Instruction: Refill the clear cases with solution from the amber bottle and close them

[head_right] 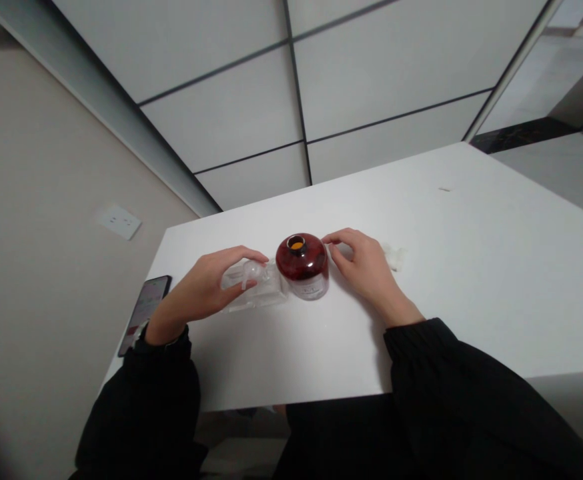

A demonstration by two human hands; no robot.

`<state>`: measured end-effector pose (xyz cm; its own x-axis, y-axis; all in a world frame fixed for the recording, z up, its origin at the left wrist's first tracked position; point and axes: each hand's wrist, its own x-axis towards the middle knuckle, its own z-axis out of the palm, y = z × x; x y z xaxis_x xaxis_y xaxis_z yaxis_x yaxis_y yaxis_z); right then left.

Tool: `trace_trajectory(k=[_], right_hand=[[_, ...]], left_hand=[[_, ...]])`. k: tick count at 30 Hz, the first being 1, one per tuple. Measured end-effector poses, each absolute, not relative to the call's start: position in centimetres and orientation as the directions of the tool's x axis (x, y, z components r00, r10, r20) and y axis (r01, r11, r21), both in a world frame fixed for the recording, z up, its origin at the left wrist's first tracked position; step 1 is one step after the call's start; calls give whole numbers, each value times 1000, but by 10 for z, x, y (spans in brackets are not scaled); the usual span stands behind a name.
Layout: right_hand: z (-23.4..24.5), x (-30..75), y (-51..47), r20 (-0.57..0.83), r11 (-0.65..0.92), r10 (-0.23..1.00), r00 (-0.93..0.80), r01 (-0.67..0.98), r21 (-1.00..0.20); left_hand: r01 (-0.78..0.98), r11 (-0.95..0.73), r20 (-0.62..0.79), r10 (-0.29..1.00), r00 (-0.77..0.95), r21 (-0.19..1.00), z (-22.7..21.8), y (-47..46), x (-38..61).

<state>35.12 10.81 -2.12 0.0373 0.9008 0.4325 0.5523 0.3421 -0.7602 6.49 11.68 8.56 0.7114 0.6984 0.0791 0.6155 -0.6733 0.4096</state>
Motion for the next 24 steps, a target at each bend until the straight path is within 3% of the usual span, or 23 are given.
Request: trace_trajectory(k=[11, 24], right_hand=[[-19, 351, 108, 387, 305, 921, 41, 539, -785], [-12, 348, 105, 429, 322, 898, 97, 520, -791]], left_hand=[[697, -614, 130, 777, 616, 370, 79, 116, 73], [690, -666, 121, 739, 663, 284, 80, 110, 73]])
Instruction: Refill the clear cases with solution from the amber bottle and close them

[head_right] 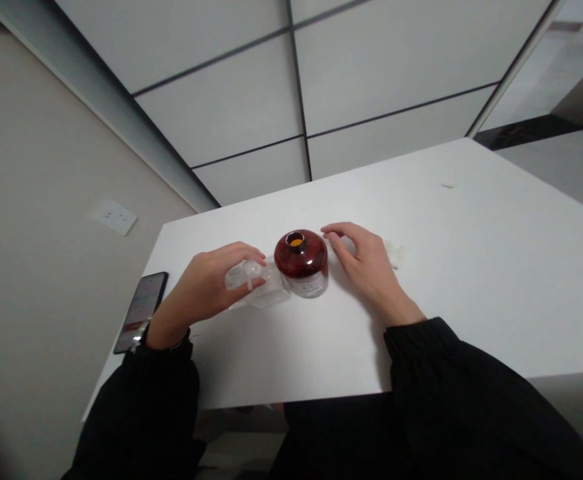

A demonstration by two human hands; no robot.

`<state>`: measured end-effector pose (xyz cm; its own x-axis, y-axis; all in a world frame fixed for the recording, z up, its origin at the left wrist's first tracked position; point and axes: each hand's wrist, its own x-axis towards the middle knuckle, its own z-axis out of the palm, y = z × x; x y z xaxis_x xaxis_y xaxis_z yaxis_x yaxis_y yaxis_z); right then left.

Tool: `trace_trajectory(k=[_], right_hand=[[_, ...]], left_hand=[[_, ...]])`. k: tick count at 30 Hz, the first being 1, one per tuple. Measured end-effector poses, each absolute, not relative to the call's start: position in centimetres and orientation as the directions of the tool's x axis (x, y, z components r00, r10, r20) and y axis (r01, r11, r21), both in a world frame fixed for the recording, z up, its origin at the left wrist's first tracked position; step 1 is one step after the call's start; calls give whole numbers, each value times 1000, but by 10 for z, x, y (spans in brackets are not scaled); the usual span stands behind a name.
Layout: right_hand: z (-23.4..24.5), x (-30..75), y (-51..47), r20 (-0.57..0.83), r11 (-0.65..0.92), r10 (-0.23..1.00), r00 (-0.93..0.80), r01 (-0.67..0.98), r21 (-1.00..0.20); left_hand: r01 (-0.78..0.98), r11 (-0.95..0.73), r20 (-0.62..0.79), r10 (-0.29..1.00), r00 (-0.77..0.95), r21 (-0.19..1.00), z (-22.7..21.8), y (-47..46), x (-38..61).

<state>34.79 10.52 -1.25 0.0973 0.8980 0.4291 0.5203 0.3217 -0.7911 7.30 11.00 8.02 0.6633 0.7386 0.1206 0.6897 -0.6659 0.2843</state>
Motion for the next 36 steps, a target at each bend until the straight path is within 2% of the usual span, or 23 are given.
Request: trace_trajectory(k=[13, 23, 36], right_hand=[[-13, 348, 104, 435, 326, 897, 81, 543, -774], [-9, 346, 103, 443, 323, 890, 111, 534, -782], [-7, 346, 103, 461, 328, 881, 110, 562, -760]], left_hand=[[686, -664, 144, 742, 655, 296, 77, 113, 73], [726, -645, 171, 763, 623, 237, 75, 111, 77], [777, -622, 208, 777, 595, 101, 68, 114, 76]])
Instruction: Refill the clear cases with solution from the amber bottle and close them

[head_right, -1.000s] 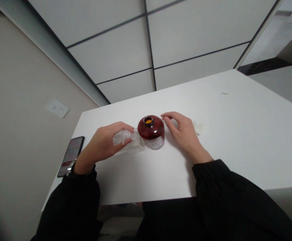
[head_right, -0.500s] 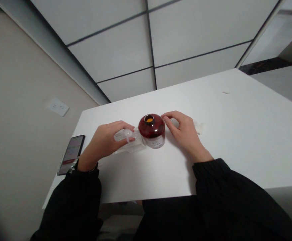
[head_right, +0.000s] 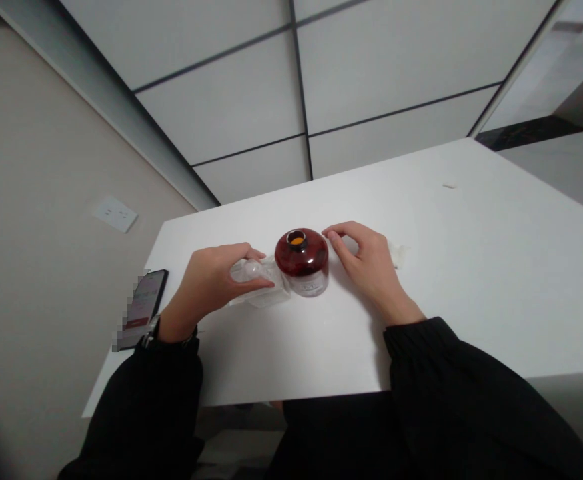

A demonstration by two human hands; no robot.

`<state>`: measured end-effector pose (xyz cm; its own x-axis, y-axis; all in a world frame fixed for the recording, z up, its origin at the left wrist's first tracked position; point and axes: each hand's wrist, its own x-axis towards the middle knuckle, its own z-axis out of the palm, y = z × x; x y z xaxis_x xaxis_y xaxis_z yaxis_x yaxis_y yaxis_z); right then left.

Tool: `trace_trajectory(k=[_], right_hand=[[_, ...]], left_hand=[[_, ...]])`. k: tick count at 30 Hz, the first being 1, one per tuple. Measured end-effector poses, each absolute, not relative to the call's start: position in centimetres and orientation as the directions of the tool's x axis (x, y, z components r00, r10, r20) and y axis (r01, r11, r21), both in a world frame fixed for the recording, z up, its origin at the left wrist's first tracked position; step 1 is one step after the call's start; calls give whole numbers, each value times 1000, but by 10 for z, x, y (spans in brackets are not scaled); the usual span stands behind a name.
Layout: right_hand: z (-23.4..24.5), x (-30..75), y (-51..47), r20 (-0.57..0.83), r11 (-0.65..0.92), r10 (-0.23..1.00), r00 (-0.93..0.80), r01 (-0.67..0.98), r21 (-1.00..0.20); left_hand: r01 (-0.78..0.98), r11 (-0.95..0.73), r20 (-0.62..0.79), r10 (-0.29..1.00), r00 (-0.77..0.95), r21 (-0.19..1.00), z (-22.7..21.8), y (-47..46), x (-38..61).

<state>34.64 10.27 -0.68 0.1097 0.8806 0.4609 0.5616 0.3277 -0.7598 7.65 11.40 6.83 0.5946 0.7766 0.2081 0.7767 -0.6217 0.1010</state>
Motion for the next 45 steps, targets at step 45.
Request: trace_trajectory(k=[45], right_hand=[[-12, 348, 104, 535, 386, 840, 90, 593, -706]], left_hand=[[672, -734, 224, 674, 704, 100, 81, 108, 75]])
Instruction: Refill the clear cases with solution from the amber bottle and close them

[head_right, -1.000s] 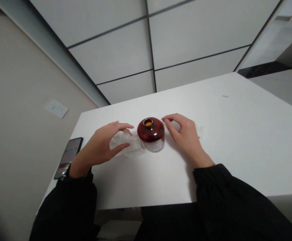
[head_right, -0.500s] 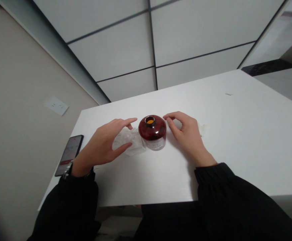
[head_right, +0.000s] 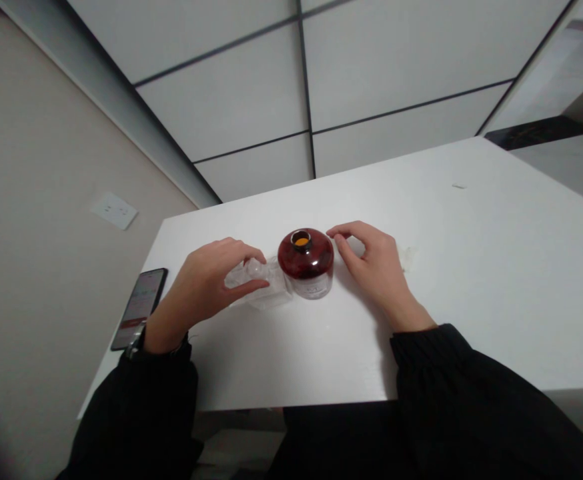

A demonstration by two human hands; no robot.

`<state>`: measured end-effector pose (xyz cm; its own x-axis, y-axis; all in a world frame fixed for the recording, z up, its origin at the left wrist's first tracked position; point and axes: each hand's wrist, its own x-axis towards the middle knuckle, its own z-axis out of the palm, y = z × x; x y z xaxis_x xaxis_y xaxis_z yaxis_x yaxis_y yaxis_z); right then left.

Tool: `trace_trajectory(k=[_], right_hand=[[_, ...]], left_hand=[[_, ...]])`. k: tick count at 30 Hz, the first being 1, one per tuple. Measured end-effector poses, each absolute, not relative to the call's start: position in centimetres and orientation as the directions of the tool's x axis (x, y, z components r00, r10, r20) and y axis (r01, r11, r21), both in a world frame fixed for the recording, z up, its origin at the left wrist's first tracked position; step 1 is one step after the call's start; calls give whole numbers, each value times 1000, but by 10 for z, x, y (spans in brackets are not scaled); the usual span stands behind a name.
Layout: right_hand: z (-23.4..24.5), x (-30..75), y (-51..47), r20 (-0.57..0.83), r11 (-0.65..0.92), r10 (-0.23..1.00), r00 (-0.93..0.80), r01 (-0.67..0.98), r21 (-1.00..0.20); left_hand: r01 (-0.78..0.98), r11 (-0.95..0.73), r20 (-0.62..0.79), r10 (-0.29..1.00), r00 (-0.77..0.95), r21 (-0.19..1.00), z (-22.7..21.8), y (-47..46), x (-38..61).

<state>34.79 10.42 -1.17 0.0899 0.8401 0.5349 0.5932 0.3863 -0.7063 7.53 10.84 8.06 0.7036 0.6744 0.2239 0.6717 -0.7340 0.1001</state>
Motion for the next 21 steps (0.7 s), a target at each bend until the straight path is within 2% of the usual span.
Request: trace_trajectory(k=[3, 9, 12, 16, 21], right_hand=[[-12, 349, 104, 530, 385, 844, 88, 588, -711], [-13, 350, 105, 538, 395, 839, 83, 588, -706], [-13, 349, 105, 536, 395, 841, 78, 589, -705], [-12, 349, 105, 522, 382, 849, 86, 582, -718], [-12, 349, 104, 511, 381, 855, 86, 566, -731]], left_hand=[[658, -746, 211, 664, 718, 107, 81, 109, 74], [581, -771, 154, 627, 764, 260, 84, 107, 67], [570, -767, 172, 629, 758, 295, 85, 105, 69], [633, -715, 197, 695, 691, 298, 83, 105, 71], [534, -758, 216, 631, 745, 374, 80, 107, 67]])
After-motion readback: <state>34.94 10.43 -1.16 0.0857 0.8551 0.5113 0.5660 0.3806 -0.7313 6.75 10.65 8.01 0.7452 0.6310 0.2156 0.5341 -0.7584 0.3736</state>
